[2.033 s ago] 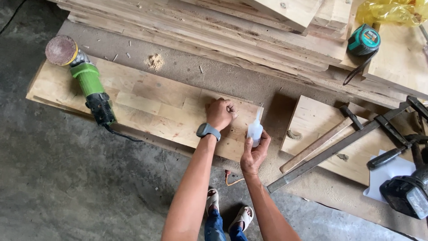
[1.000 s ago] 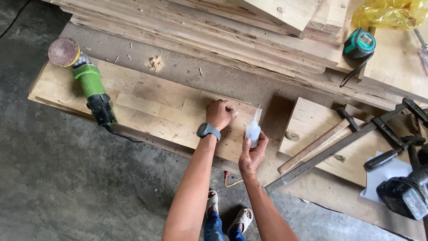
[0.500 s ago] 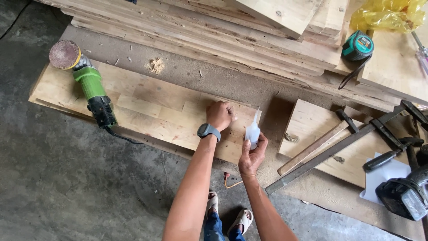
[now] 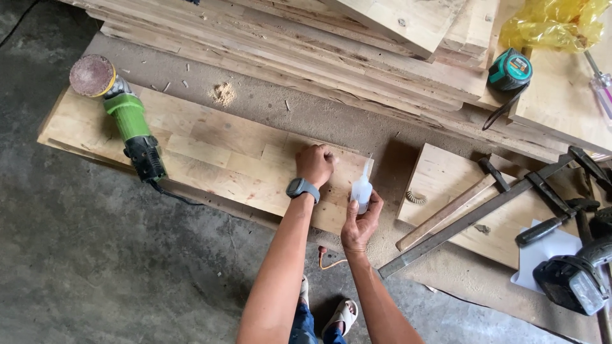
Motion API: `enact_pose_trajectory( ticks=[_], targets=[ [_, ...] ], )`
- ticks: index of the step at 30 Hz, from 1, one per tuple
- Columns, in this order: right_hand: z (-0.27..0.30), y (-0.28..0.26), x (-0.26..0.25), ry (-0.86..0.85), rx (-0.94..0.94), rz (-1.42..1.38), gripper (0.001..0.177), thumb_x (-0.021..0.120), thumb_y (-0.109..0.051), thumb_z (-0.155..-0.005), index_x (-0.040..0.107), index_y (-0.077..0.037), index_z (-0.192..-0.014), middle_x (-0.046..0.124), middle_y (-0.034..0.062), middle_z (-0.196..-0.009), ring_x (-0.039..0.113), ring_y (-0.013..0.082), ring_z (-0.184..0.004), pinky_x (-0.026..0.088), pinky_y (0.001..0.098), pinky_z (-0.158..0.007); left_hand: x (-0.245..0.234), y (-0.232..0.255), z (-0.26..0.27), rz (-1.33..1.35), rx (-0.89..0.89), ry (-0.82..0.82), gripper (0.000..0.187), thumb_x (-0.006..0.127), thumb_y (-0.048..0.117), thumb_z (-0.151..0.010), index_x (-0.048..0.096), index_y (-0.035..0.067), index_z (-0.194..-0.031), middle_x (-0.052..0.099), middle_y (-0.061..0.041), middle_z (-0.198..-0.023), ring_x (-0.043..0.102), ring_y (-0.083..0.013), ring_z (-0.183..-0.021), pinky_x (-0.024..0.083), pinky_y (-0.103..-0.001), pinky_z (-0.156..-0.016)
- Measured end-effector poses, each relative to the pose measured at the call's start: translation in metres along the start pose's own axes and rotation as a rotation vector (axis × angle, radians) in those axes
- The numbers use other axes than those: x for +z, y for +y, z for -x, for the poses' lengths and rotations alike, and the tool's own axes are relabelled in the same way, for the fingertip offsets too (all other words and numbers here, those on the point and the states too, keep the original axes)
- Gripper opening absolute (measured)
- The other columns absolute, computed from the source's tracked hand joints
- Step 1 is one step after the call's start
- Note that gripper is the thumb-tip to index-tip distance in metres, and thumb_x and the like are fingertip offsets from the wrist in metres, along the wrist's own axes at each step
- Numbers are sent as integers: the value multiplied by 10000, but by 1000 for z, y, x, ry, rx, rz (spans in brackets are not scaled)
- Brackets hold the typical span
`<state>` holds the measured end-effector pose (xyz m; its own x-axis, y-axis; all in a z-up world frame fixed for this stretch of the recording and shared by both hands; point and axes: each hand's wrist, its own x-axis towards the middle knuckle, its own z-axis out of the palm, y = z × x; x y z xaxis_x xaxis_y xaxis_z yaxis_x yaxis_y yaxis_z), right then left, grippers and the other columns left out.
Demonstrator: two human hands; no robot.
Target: The person applies glue from a white bottle onto a wooden plank on a workbench. They use their fingers to spread the glue along the wood's surface and edges, preparing it for assembly.
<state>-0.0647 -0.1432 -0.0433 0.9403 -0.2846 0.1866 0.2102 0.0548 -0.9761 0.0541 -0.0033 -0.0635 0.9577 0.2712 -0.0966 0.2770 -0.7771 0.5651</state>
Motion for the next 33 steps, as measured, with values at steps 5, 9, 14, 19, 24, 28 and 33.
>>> enact_pose_trajectory(
  ticks=[5,9,14,19,24,28,33],
  targets=[
    [-2,3,-4,-20,41,-31,409,598,-177,-1015,455,-24,-1367,583,146,-1135,673,260,-1016,609,451,-901,-20,-4,60,29,234,188,171,580,98,-955,639,115,-1114,698,-153,-982,660,-366,-1029,495,-519,-936],
    [-14,-36,-13,-79,212,-157,469,636,-106,-973,402,-76,-1379,589,144,-1161,695,266,-957,641,404,-861,-48,18,108,-310,310,36,610,432,223,-1082,204,254,-1647,525,-208,-1402,433,-368,-1388,211,-546,-1215],
    [-24,-55,-49,-53,283,-254,361,611,-74,-990,424,-65,-1298,595,116,-1069,722,233,-844,635,323,-740,-50,23,104,-332,305,-106,565,312,496,-1073,297,293,-1600,323,-153,-1594,240,-342,-1495,88,-598,-1245],
    [-38,-63,-65,-44,359,-341,341,626,-90,-985,457,-50,-1278,613,149,-1065,740,262,-826,654,353,-777,-50,29,104,-413,188,-79,743,447,602,-984,306,232,-1613,298,-154,-1647,267,-346,-1513,69,-610,-1256],
    [-58,-58,-67,-132,371,-226,320,673,-157,-977,539,3,-1220,680,199,-891,723,230,-653,665,350,-672,-56,35,105,-392,127,-41,858,477,656,-930,161,309,-1649,265,-137,-1663,254,-369,-1525,41,-642,-1241],
    [-75,-46,-68,-128,388,-195,327,689,-217,-985,554,6,-1182,687,217,-871,714,240,-633,652,338,-587,-54,32,105,-447,144,-46,731,439,690,-936,293,400,-1591,301,-110,-1651,275,-360,-1518,80,-648,-1232],
    [-89,-35,-71,-87,427,-78,269,759,-259,-952,636,-41,-1048,616,90,-717,563,117,-453,476,227,-362,-44,27,105,-416,139,77,969,566,718,-853,317,144,-1593,295,-123,-1655,324,-309,-1481,140,-607,-1240]
  ],
)
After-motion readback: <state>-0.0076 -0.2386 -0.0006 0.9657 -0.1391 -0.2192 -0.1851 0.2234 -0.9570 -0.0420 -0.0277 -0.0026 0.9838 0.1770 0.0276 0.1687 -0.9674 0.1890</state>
